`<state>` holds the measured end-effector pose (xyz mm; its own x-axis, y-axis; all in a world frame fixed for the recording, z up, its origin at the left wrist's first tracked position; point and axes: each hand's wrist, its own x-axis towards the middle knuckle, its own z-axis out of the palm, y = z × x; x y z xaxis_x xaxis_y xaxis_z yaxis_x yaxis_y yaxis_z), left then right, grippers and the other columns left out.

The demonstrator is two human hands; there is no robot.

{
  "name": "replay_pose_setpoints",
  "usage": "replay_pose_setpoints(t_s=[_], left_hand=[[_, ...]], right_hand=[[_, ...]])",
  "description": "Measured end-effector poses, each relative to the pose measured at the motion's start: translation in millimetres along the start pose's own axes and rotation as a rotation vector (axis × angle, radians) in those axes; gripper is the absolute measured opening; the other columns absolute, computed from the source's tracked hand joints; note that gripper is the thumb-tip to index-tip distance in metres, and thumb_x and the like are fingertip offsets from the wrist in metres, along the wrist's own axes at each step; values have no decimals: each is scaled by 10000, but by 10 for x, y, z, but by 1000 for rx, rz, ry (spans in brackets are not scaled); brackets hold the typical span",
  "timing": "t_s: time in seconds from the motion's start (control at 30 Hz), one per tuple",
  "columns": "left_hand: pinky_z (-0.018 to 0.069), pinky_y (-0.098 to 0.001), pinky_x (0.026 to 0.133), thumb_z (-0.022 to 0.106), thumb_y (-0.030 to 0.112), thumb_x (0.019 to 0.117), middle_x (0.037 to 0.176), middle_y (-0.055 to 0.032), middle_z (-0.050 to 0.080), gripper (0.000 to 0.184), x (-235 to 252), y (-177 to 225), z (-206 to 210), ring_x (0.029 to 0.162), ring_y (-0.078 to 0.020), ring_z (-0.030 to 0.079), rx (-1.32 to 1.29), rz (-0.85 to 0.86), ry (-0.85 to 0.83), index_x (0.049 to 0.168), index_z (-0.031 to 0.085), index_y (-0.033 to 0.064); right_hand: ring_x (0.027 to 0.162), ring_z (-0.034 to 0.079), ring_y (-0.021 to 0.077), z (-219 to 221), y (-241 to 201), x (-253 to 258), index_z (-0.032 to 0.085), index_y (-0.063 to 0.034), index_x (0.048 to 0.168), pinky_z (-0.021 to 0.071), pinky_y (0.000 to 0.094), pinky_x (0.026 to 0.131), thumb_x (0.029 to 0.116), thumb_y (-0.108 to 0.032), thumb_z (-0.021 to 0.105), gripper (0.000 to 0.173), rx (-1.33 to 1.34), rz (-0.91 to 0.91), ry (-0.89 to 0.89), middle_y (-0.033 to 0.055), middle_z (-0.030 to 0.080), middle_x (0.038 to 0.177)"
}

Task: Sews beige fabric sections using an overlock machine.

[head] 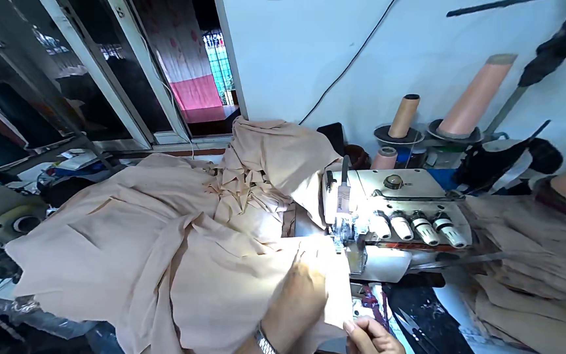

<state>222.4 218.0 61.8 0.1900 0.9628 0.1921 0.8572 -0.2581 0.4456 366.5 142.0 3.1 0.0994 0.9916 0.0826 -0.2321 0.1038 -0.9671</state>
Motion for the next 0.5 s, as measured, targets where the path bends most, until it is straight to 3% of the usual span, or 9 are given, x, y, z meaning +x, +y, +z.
replay_pose_setpoints(t_s=[0.07,0.13,0.2,0.3,0.37,0.43,0.5], left_hand=[[436,-410,1099,505,180,1006,1309,-202,635,414,159,-40,-125,1261,-277,592,-96,-131,-122,1353,581,-33],[418,-410,1130,527,214,1013,1385,-161,610,455,322,-127,-114,1312,-248,565,-95,-79,-90,1427,551,27],[415,-446,1126,511,246,1041,1414,-179,591,477,461,-156,-125,1319,-285,561,-26,-6,-69,1465,521,28],[423,-476,1113,538,203,1038,1398,-216,591,431,591,-252,-107,1292,-332,574,5,54,-43,1411,560,-11],[447,-461,1084,548,185,1038,1342,-217,615,381,687,-258,-133,1241,-324,599,-35,45,17,1358,588,-18],[394,-450,1148,539,159,1044,1456,-223,547,523,869,-90,-294,1346,-326,540,12,-35,-9,1526,417,-2],[429,-472,1111,571,103,1009,1427,-208,570,598,1125,-34,-384,1311,-328,569,17,-115,-34,1565,357,57]], right_hand=[[565,601,19,80,-74,145,663,-57,836,535,194,558,929,43,577,161,22,-9,45,-57,649,682],[540,588,23,167,-121,329,666,-43,816,520,187,526,917,45,579,160,35,-21,99,-42,645,661],[503,565,17,244,-145,522,645,-51,765,490,166,482,915,38,578,187,23,-16,161,-39,615,620],[446,505,-2,294,-117,730,576,-89,641,430,141,434,935,17,600,314,-10,-24,217,-49,567,555],[439,497,-6,294,-106,761,557,-98,625,419,138,431,953,8,598,347,-27,-9,224,-49,564,549],[451,505,-5,286,-86,725,578,-83,642,429,138,442,970,-6,591,337,-42,-28,224,-45,575,562],[487,543,-29,256,-43,634,626,-65,685,465,129,475,970,-45,600,287,-172,-141,222,-53,609,596]])
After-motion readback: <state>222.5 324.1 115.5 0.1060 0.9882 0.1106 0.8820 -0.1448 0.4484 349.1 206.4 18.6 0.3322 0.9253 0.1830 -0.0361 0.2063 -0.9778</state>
